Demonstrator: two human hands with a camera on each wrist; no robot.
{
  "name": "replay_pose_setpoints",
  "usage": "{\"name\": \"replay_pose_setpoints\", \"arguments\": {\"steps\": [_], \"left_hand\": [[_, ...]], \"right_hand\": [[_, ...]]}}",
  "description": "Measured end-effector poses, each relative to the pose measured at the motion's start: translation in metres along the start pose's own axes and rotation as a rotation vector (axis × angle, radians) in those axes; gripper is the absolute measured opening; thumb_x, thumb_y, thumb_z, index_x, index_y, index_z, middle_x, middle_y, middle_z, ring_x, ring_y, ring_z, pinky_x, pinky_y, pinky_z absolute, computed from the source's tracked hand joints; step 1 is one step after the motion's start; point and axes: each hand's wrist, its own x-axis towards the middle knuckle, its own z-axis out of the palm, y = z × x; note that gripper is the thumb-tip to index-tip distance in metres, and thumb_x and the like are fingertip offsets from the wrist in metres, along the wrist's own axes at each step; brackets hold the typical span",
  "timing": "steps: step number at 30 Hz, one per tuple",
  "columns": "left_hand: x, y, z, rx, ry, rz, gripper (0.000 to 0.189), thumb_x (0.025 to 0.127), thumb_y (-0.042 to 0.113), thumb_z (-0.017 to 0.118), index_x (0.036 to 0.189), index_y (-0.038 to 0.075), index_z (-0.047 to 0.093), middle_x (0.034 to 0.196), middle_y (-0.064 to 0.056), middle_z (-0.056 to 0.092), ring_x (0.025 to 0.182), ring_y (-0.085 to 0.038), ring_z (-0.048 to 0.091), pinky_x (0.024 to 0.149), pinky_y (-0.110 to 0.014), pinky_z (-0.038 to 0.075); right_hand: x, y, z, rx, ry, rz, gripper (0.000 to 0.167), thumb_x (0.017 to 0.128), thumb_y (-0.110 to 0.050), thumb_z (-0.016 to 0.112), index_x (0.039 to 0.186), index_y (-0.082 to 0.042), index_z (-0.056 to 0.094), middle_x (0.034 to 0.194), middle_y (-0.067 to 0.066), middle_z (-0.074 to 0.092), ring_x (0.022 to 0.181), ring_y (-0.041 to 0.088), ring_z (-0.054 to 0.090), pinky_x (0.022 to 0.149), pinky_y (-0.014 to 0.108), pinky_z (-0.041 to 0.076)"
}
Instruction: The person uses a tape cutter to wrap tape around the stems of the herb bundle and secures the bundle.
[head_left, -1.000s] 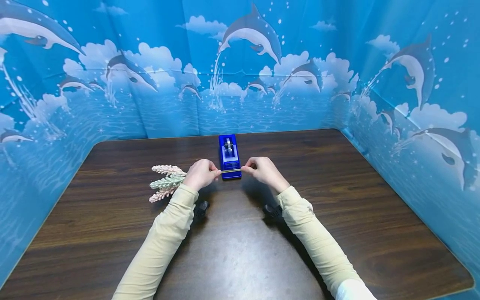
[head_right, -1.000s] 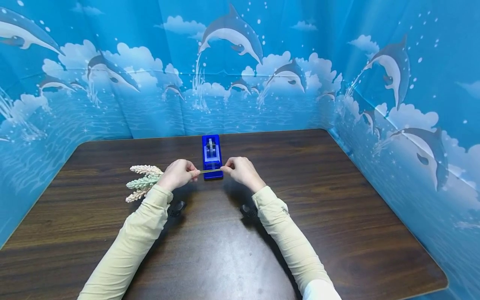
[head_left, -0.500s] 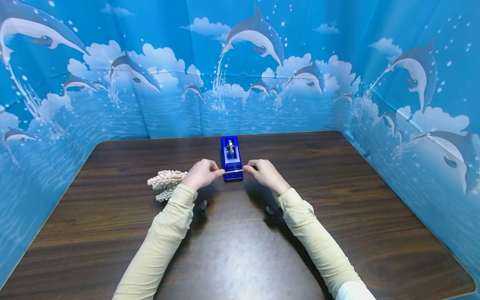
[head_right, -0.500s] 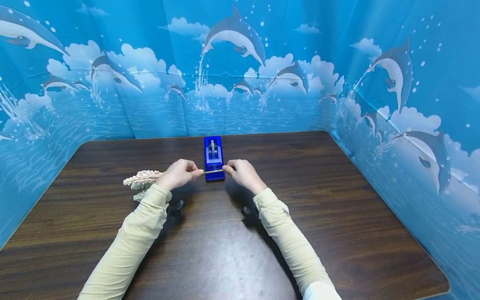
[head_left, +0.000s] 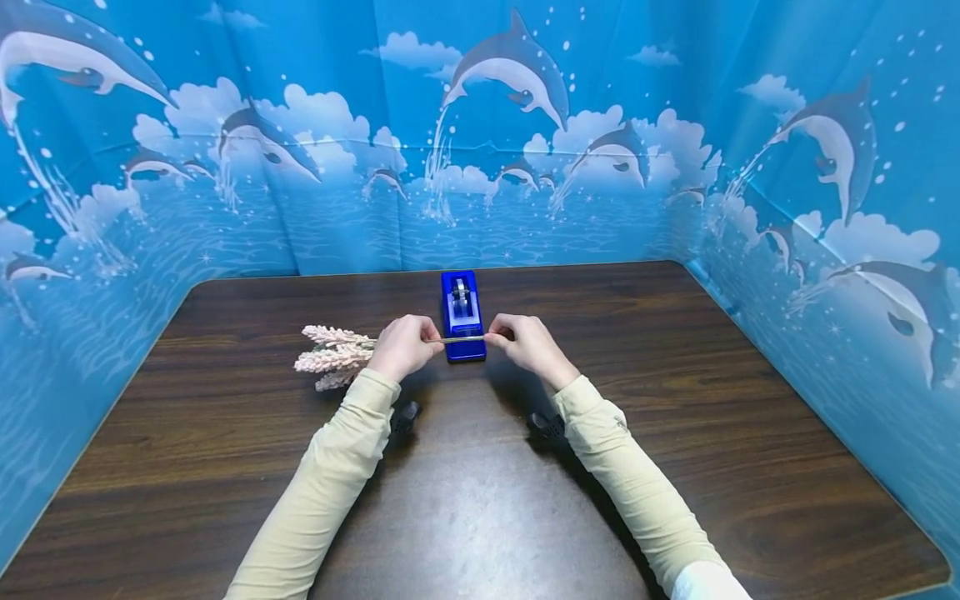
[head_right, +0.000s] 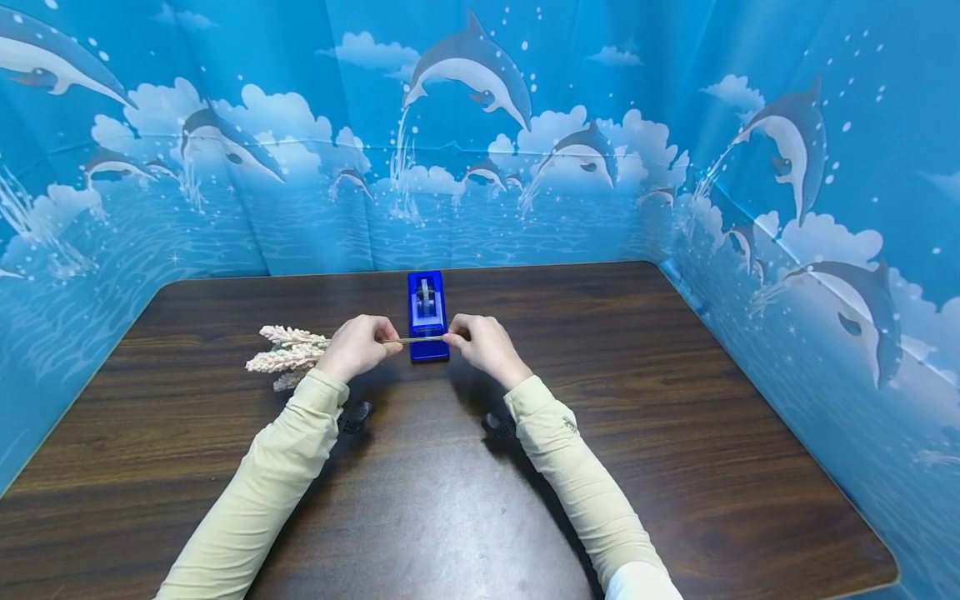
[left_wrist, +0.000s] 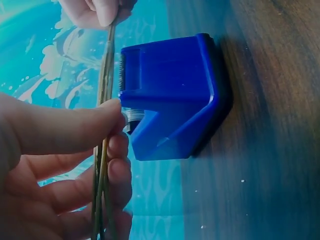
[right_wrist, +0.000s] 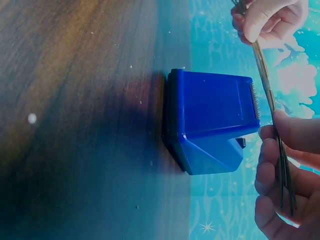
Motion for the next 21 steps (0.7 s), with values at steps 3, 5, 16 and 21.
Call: {"name": "replay_pose_setpoints", "arguments": {"steps": [3, 5, 16, 21], "left_hand": [[0.0004, -0.0005, 0.0026, 0.006, 0.007, 0.007, 0.012, 0.082, 0.017, 0.073, 0.079, 0.007, 0.066, 0.081, -0.009, 0.068, 0.079, -0.026, 0.062, 0.074, -0.038, 0.046], [0.0007, -0.0007, 0.0039, 0.015, 0.007, 0.015, 0.013, 0.082, 0.016, 0.073, 0.078, 0.007, 0.064, 0.082, -0.01, 0.068, 0.079, -0.027, 0.062, 0.074, -0.039, 0.046], [0.002, 0.0006, 0.0051, -0.016, -0.059, 0.029, 0.03, 0.096, 0.026, 0.059, 0.083, 0.002, 0.071, 0.069, -0.005, 0.065, 0.064, -0.018, 0.054, 0.059, -0.028, 0.039], [0.0014, 0.0015, 0.0058, 0.007, 0.003, 0.042, 0.025, 0.092, 0.022, 0.064, 0.078, 0.002, 0.07, 0.069, -0.006, 0.064, 0.065, -0.021, 0.054, 0.061, -0.031, 0.04]], "right_hand": [[-0.0003, 0.0004, 0.0, 0.0, -0.037, 0.018, 0.021, 0.094, -0.024, 0.062, 0.085, -0.006, 0.066, 0.072, 0.003, 0.063, 0.064, 0.013, 0.052, 0.064, 0.028, 0.043], [-0.0003, 0.0005, 0.0005, -0.017, -0.07, 0.035, 0.027, 0.098, -0.026, 0.056, 0.084, -0.004, 0.065, 0.069, 0.001, 0.058, 0.063, 0.012, 0.049, 0.063, 0.027, 0.041], [-0.0005, -0.0013, -0.002, -0.06, -0.031, 0.037, 0.031, 0.098, -0.023, 0.056, 0.072, -0.006, 0.061, 0.065, 0.002, 0.054, 0.06, 0.014, 0.046, 0.06, 0.027, 0.037], [-0.001, -0.001, -0.0021, -0.058, 0.009, 0.012, 0.028, 0.096, -0.022, 0.06, 0.076, -0.003, 0.067, 0.07, 0.004, 0.06, 0.064, 0.015, 0.049, 0.062, 0.028, 0.039]]}}
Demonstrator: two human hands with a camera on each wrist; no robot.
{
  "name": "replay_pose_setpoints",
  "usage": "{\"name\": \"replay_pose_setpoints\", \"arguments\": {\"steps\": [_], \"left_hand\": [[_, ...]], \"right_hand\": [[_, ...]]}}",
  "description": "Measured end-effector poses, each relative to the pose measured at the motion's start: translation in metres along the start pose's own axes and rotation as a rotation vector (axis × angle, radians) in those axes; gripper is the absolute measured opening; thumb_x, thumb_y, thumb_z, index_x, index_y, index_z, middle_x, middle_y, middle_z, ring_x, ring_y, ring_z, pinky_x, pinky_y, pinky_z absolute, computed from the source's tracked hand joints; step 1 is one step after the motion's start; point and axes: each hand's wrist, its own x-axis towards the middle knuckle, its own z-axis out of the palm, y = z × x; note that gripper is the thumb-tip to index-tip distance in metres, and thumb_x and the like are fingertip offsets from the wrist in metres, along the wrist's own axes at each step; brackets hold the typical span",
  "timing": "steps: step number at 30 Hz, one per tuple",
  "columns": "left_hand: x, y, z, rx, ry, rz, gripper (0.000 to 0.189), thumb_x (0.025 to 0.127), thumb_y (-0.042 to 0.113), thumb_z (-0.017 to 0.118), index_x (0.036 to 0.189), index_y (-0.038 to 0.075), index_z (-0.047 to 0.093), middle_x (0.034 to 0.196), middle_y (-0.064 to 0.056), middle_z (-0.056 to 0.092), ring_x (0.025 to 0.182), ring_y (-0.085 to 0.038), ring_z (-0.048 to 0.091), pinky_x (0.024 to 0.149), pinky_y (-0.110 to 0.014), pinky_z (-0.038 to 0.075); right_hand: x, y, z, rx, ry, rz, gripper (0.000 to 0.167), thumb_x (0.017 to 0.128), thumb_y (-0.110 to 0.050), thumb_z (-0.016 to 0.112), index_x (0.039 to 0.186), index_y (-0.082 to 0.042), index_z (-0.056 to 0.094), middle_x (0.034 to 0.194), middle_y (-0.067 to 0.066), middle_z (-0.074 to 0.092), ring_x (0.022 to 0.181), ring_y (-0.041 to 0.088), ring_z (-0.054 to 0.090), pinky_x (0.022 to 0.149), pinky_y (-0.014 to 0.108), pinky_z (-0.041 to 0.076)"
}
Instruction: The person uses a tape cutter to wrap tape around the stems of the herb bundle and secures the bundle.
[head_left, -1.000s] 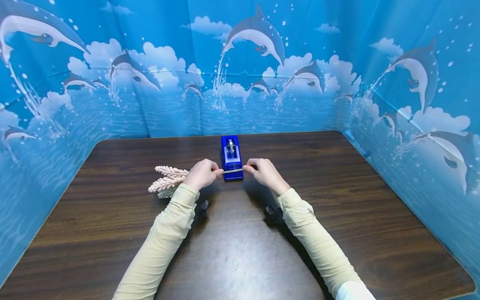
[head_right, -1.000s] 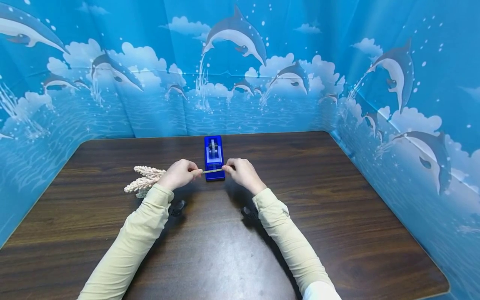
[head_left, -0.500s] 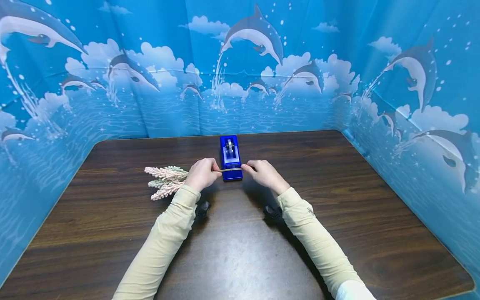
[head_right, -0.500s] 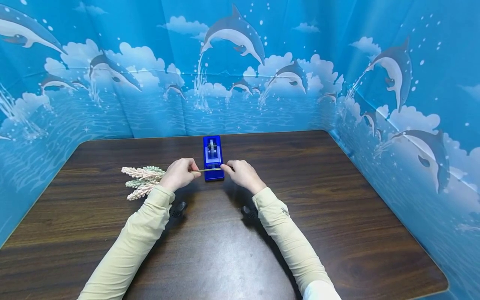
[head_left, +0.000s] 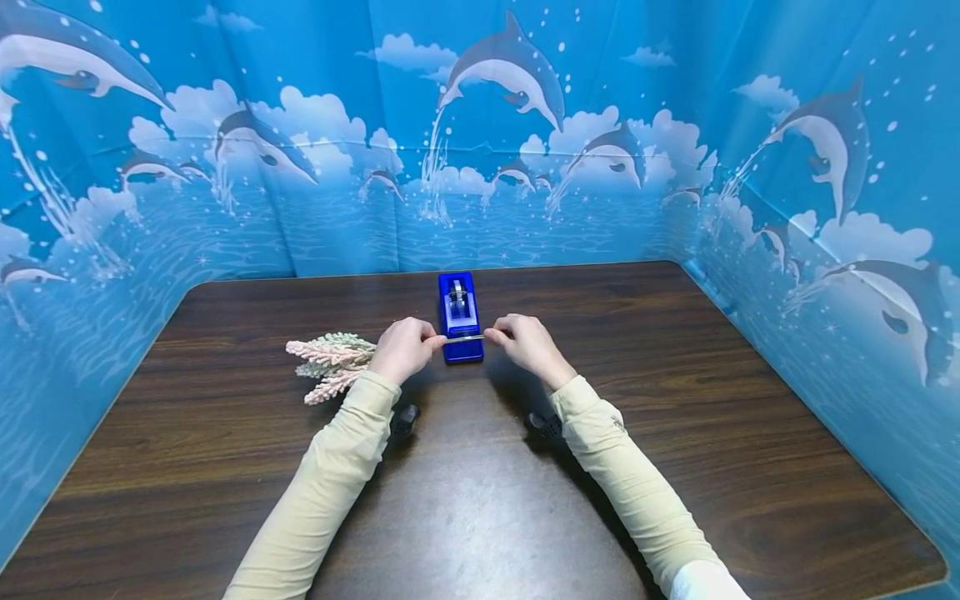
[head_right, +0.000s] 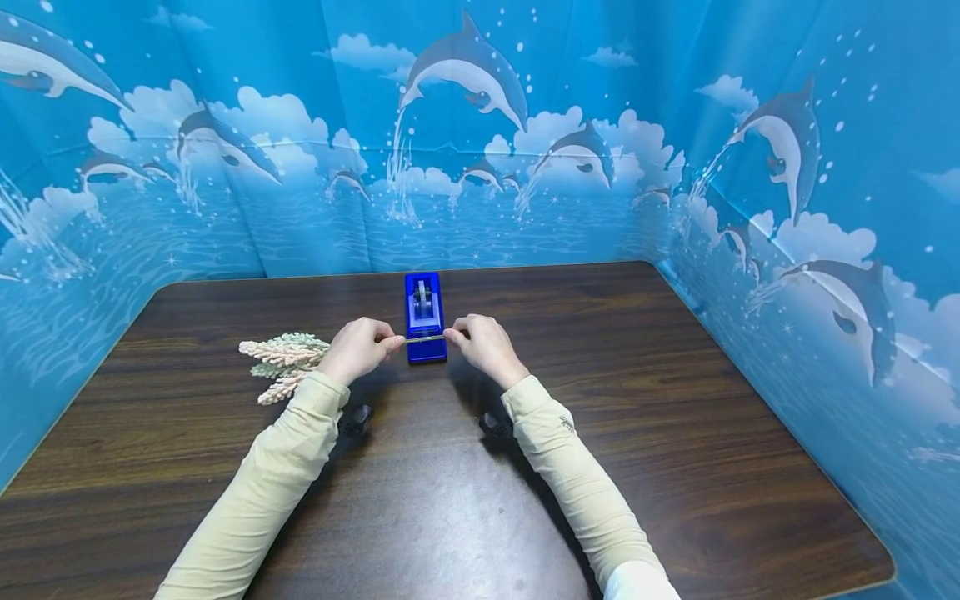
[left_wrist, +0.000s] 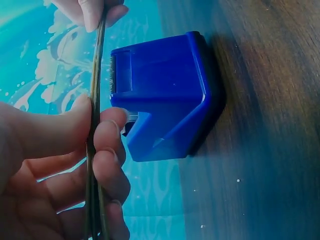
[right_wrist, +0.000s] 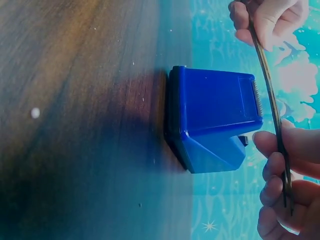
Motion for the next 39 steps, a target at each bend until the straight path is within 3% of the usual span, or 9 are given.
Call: {"name": "replay_pose_setpoints", "arguments": {"steps": [9, 21, 26, 32, 35, 39], "left_hand": [[-0.0001, 0.0001, 0.0018, 0.01, 0.052, -0.03, 0.019, 0.086, 0.023, 0.071, 0.077, 0.007, 0.069, 0.074, -0.007, 0.067, 0.073, -0.025, 0.061, 0.068, -0.037, 0.045], [-0.0007, 0.0006, 0.0038, 0.019, 0.072, -0.032, 0.018, 0.085, 0.021, 0.071, 0.076, 0.007, 0.065, 0.08, -0.011, 0.07, 0.079, -0.03, 0.064, 0.074, -0.042, 0.047], [-0.0001, 0.0007, 0.0052, 0.01, 0.027, -0.025, 0.017, 0.088, 0.019, 0.067, 0.079, 0.007, 0.059, 0.078, -0.01, 0.07, 0.079, -0.029, 0.065, 0.072, -0.042, 0.047], [0.001, 0.0003, 0.0047, -0.027, -0.005, 0.021, 0.012, 0.089, 0.015, 0.066, 0.084, 0.004, 0.064, 0.077, -0.008, 0.07, 0.072, -0.022, 0.063, 0.068, -0.034, 0.045], [0.0013, -0.0007, 0.0033, -0.063, -0.012, 0.056, 0.009, 0.088, 0.012, 0.067, 0.087, 0.004, 0.071, 0.079, -0.008, 0.074, 0.069, -0.018, 0.066, 0.066, -0.031, 0.045], [0.0019, -0.0011, 0.0009, -0.087, -0.036, 0.06, 0.018, 0.092, 0.019, 0.064, 0.088, 0.004, 0.074, 0.074, -0.009, 0.073, 0.064, -0.015, 0.062, 0.061, -0.027, 0.041]], "right_hand": [[0.0001, 0.002, 0.0036, -0.005, 0.038, 0.008, 0.017, 0.091, -0.022, 0.067, 0.086, -0.006, 0.072, 0.079, 0.007, 0.067, 0.067, 0.017, 0.055, 0.064, 0.031, 0.044], [0.0006, 0.0015, 0.0003, 0.022, -0.032, 0.047, 0.017, 0.091, -0.025, 0.067, 0.086, -0.01, 0.071, 0.078, 0.003, 0.069, 0.068, 0.013, 0.055, 0.066, 0.03, 0.045], [0.0012, 0.0036, -0.0004, 0.025, -0.045, 0.053, 0.018, 0.092, -0.026, 0.066, 0.087, -0.009, 0.071, 0.079, 0.002, 0.07, 0.069, 0.013, 0.057, 0.067, 0.029, 0.046], [0.0028, 0.0062, 0.0008, 0.046, -0.06, 0.052, 0.031, 0.099, -0.024, 0.055, 0.076, -0.005, 0.064, 0.061, -0.002, 0.05, 0.057, 0.011, 0.043, 0.058, 0.025, 0.035], [0.0027, 0.0063, 0.0012, 0.027, -0.047, 0.038, 0.028, 0.098, -0.02, 0.056, 0.078, -0.005, 0.067, 0.063, 0.0, 0.055, 0.059, 0.012, 0.045, 0.059, 0.025, 0.036], [0.0022, 0.0067, 0.0017, 0.039, -0.015, 0.051, 0.02, 0.096, -0.019, 0.06, 0.088, -0.005, 0.073, 0.076, 0.005, 0.068, 0.065, 0.014, 0.052, 0.063, 0.027, 0.042]]}}
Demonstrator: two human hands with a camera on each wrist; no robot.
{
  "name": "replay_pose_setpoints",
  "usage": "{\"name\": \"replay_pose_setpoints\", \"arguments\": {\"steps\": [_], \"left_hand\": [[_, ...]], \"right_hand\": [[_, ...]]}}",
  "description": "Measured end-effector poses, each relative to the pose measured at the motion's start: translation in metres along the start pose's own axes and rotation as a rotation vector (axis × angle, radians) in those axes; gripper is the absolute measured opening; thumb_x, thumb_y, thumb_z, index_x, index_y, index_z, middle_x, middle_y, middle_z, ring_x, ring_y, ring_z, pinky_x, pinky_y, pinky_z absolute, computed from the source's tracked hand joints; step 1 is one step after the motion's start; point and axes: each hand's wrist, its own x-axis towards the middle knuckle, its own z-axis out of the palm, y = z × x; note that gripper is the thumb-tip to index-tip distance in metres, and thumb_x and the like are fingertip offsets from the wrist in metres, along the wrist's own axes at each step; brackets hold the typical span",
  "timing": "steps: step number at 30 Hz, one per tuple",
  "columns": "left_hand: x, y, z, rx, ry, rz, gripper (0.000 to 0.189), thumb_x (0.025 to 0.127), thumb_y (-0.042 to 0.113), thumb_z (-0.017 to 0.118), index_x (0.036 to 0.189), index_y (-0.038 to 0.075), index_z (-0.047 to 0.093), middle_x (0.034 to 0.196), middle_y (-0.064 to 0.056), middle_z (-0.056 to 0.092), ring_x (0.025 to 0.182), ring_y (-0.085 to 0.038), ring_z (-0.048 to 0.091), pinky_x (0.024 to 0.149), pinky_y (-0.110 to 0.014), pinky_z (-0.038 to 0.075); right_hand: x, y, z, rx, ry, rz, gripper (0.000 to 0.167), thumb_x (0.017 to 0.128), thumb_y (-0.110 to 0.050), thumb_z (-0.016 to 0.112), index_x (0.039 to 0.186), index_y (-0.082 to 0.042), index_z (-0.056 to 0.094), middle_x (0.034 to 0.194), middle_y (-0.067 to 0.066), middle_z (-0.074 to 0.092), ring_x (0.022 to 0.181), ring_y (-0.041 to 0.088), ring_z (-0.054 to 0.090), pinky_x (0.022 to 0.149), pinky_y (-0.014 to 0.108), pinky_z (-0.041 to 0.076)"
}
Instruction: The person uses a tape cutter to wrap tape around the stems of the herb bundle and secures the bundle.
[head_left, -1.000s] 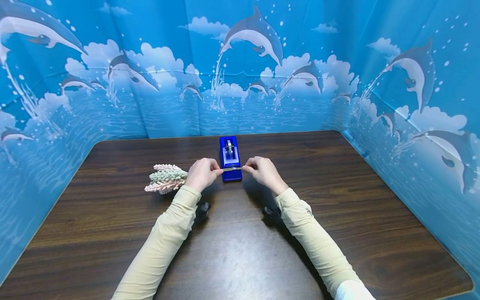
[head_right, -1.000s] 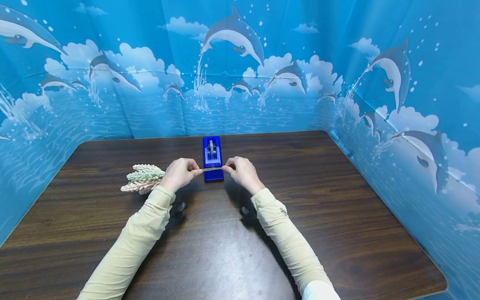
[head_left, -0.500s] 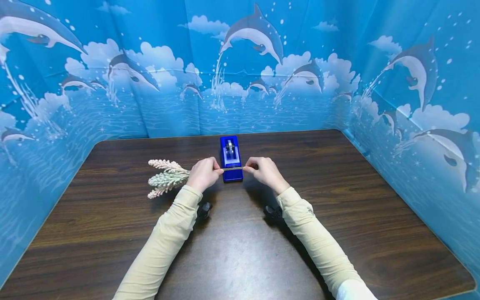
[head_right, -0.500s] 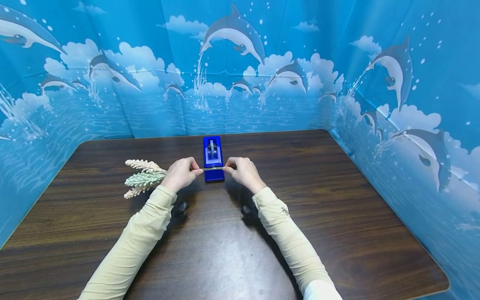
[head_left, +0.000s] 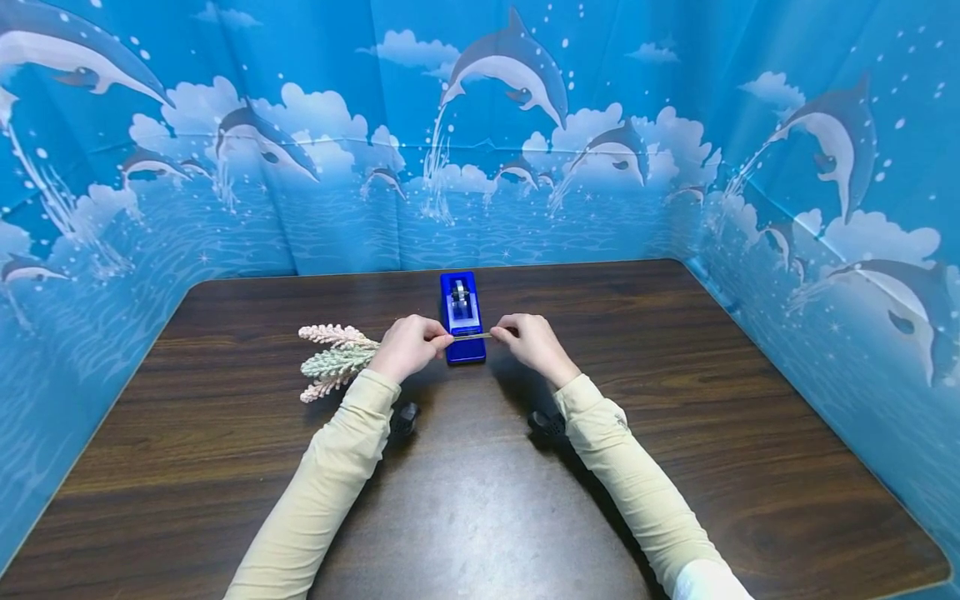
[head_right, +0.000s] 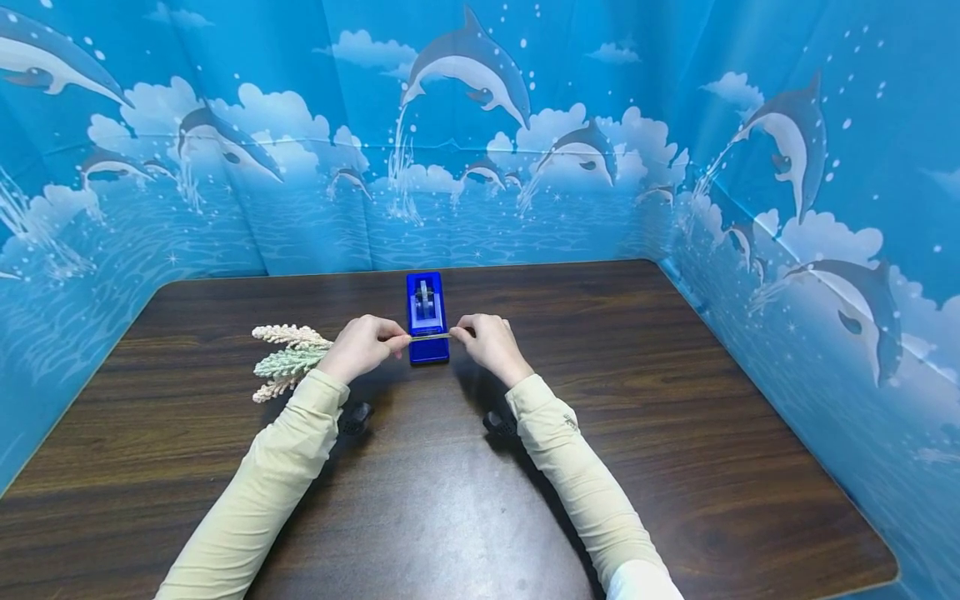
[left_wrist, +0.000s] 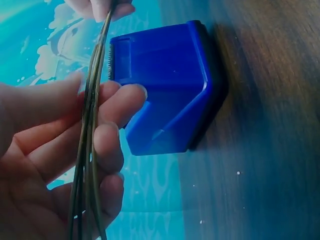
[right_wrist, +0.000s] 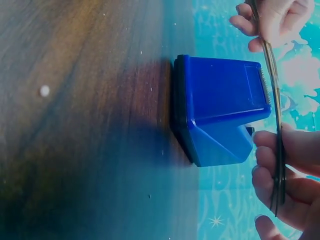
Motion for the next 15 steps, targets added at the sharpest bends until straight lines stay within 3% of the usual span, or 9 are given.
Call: {"name": "replay_pose_setpoints", "arguments": {"steps": [4, 11, 15], "left_hand": [[0.0002, 0.0016, -0.0005, -0.001, -0.002, -0.015, 0.025, 0.095, 0.023, 0.061, 0.084, 0.004, 0.073, 0.066, -0.007, 0.069, 0.06, -0.015, 0.053, 0.058, -0.026, 0.035], [-0.0006, 0.0011, 0.0019, 0.019, 0.07, 0.003, 0.014, 0.088, 0.018, 0.069, 0.083, 0.006, 0.075, 0.075, -0.006, 0.072, 0.069, -0.021, 0.062, 0.065, -0.033, 0.044], [-0.0001, -0.0003, 0.0033, 0.028, 0.101, 0.012, 0.01, 0.086, 0.016, 0.071, 0.084, 0.007, 0.075, 0.08, -0.008, 0.074, 0.075, -0.025, 0.065, 0.071, -0.038, 0.047]], "right_hand": [[-0.0004, -0.0003, 0.0005, 0.017, 0.037, 0.016, 0.017, 0.094, -0.019, 0.063, 0.089, -0.007, 0.073, 0.078, 0.006, 0.069, 0.067, 0.015, 0.053, 0.064, 0.028, 0.042], [-0.0006, -0.0013, 0.0012, 0.029, 0.069, -0.007, 0.014, 0.091, -0.018, 0.067, 0.085, -0.007, 0.073, 0.075, 0.005, 0.068, 0.066, 0.015, 0.052, 0.063, 0.026, 0.041], [0.0006, 0.0001, 0.0022, 0.049, 0.026, -0.014, 0.014, 0.092, -0.018, 0.066, 0.088, -0.006, 0.073, 0.077, 0.006, 0.068, 0.067, 0.014, 0.053, 0.064, 0.026, 0.042]]}}
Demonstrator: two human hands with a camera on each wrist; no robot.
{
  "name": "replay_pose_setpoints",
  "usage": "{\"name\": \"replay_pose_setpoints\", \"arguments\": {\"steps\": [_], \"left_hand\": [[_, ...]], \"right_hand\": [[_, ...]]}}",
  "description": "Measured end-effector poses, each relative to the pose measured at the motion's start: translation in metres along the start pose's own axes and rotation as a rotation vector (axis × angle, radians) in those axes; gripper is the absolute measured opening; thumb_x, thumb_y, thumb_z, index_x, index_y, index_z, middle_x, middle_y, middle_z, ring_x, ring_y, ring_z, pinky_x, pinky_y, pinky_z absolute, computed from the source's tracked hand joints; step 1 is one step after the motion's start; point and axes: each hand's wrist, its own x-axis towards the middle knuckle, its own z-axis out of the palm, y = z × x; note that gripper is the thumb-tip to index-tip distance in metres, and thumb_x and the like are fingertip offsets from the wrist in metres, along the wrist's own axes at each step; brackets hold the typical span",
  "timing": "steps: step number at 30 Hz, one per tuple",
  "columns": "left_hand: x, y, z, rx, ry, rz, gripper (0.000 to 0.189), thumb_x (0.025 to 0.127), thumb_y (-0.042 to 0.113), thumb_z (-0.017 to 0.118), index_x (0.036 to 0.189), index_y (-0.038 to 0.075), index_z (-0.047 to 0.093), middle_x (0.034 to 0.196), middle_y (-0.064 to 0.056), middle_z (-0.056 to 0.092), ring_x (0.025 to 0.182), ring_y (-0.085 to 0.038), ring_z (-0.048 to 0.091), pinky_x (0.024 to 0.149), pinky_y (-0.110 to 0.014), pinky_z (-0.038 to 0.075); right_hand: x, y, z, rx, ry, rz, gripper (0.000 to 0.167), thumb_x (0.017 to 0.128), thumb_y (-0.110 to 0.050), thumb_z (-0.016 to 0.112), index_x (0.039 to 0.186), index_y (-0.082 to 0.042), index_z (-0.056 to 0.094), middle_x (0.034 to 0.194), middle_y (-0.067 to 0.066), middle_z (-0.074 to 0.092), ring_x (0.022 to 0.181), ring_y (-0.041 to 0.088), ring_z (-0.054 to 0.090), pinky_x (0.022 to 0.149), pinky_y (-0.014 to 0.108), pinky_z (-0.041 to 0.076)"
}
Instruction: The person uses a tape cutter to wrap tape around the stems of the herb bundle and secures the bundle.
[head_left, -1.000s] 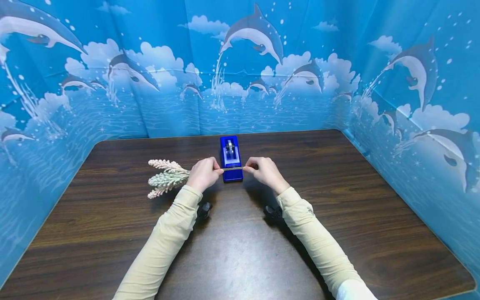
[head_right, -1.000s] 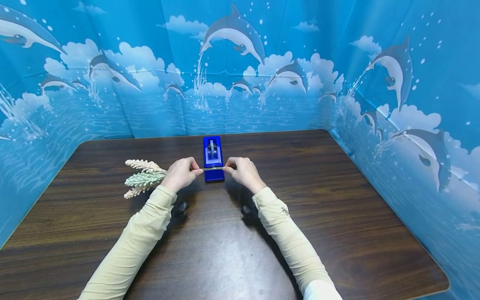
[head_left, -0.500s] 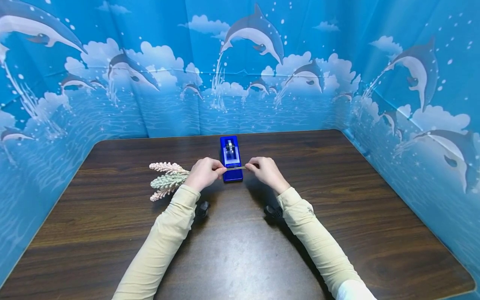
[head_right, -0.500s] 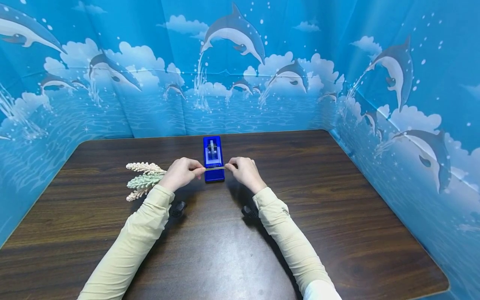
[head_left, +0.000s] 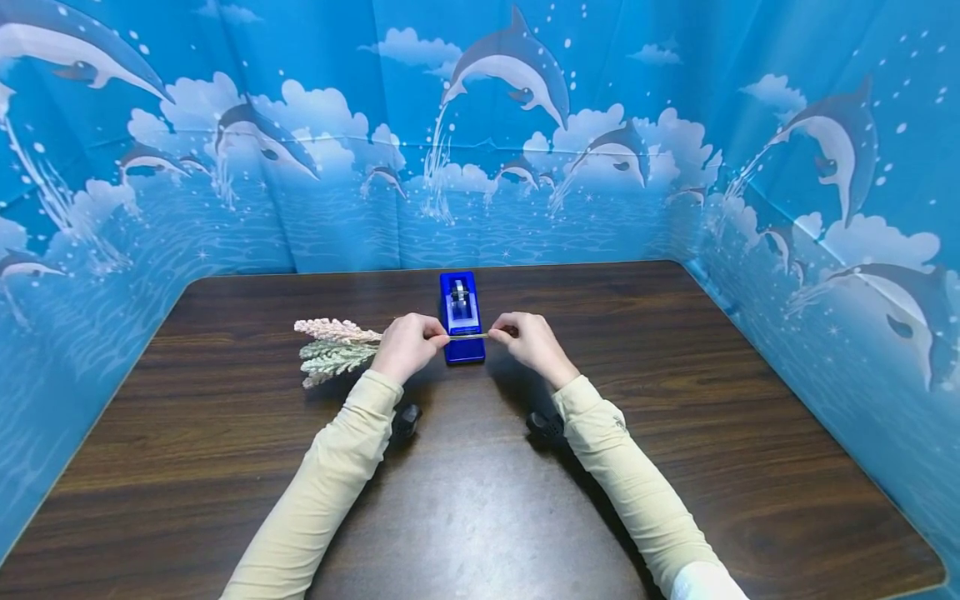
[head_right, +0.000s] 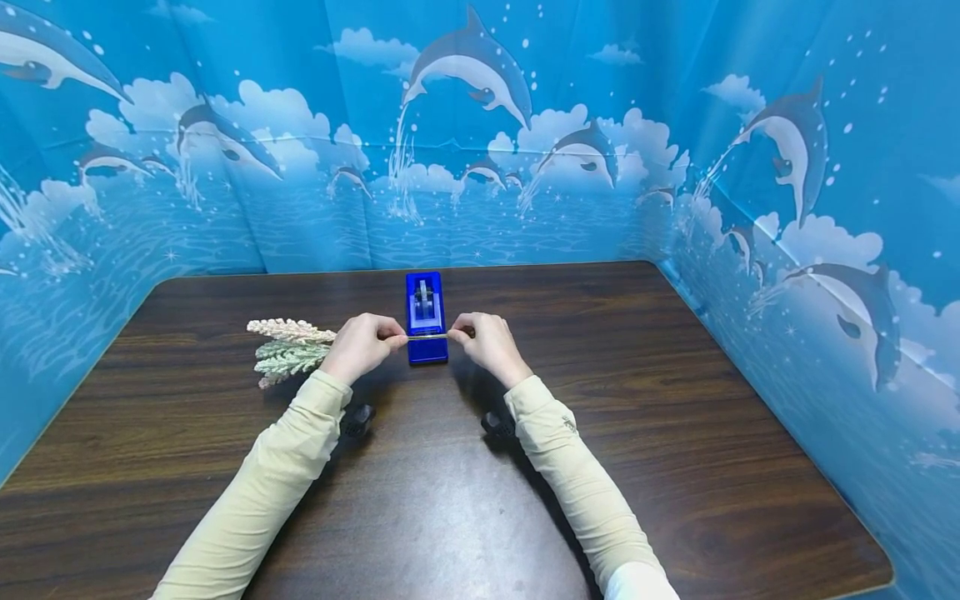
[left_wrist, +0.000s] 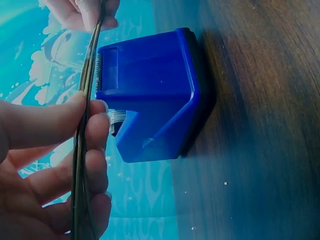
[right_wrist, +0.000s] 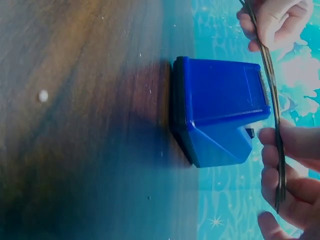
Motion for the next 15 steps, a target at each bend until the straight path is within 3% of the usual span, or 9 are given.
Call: {"name": "replay_pose_setpoints", "arguments": {"steps": [4, 8, 12, 15], "left_hand": [[0.001, -0.002, 0.001, 0.005, -0.041, 0.003, 0.011, 0.087, 0.016, 0.069, 0.087, 0.006, 0.075, 0.083, -0.008, 0.074, 0.077, -0.025, 0.066, 0.073, -0.039, 0.048], [0.002, -0.005, 0.001, 0.009, -0.14, 0.01, 0.016, 0.092, 0.017, 0.064, 0.097, 0.007, 0.075, 0.087, -0.009, 0.075, 0.078, -0.021, 0.066, 0.075, -0.037, 0.049], [0.003, -0.01, 0.0, -0.008, -0.248, 0.017, 0.021, 0.095, 0.017, 0.059, 0.107, 0.007, 0.073, 0.084, -0.012, 0.074, 0.069, -0.014, 0.063, 0.067, -0.028, 0.046], [0.004, -0.012, -0.004, -0.025, -0.282, 0.015, 0.022, 0.096, 0.016, 0.058, 0.109, 0.006, 0.072, 0.081, -0.014, 0.073, 0.063, -0.011, 0.06, 0.062, -0.025, 0.043]], "right_hand": [[0.001, 0.003, 0.001, -0.003, -0.092, -0.016, 0.015, 0.095, -0.016, 0.061, 0.096, -0.006, 0.073, 0.084, 0.01, 0.071, 0.067, 0.012, 0.052, 0.064, 0.024, 0.041], [0.001, 0.003, 0.0, 0.005, -0.163, -0.003, 0.02, 0.097, -0.015, 0.058, 0.106, -0.005, 0.073, 0.095, 0.011, 0.074, 0.065, 0.011, 0.05, 0.061, 0.022, 0.04], [0.001, 0.001, -0.002, 0.041, -0.188, 0.033, 0.023, 0.097, -0.015, 0.057, 0.111, -0.005, 0.072, 0.101, 0.012, 0.074, 0.061, 0.008, 0.047, 0.058, 0.02, 0.038], [0.0, -0.001, -0.003, 0.066, -0.2, 0.032, 0.024, 0.097, -0.014, 0.057, 0.114, -0.004, 0.071, 0.101, 0.014, 0.073, 0.059, 0.009, 0.045, 0.056, 0.02, 0.036]]}}
